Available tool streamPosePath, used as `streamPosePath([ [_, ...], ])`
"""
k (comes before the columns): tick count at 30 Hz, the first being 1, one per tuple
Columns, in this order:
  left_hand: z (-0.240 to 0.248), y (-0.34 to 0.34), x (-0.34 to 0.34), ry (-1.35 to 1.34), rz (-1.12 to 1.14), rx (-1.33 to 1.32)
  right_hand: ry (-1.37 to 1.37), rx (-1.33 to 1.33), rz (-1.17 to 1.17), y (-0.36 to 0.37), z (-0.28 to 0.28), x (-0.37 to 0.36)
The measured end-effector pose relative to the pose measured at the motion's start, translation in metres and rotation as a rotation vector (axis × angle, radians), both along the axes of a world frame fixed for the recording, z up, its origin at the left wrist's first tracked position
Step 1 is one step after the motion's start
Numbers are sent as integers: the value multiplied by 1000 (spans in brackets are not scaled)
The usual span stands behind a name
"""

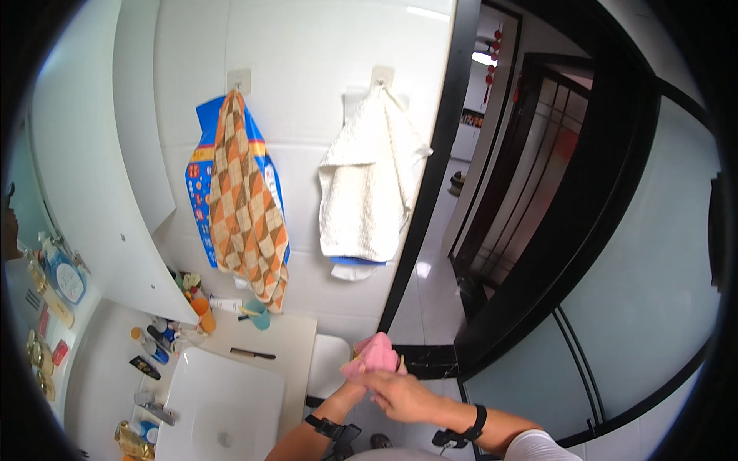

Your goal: Washing a cleaning cloth in a sink and then using it to wipe down a glass door.

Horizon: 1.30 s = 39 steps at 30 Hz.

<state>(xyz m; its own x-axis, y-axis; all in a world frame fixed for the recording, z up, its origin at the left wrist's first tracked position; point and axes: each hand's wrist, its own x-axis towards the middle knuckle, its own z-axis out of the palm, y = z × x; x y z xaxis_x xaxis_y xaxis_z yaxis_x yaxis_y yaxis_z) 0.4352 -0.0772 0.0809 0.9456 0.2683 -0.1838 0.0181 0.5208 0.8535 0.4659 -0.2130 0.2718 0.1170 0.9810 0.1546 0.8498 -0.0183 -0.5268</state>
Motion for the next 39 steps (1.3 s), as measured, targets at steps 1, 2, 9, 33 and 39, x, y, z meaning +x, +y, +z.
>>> streamPosePath([
  [1,4,5,11,-22,-11,-9,12,-2,8,-8,-11,0],
  [2,8,12,19,-45,-28,-6,25,-3,18,-12,-17,4],
  [9,40,31,28,-151,-121,15,397,491,-459,-39,-43,45],
  [33,-76,3,8,120,-674,-504,1711,273,-629,-154,-170,124],
  [39,-140,21,-12,62,-690,-568,1673,325,-833,-197,-180,145],
])
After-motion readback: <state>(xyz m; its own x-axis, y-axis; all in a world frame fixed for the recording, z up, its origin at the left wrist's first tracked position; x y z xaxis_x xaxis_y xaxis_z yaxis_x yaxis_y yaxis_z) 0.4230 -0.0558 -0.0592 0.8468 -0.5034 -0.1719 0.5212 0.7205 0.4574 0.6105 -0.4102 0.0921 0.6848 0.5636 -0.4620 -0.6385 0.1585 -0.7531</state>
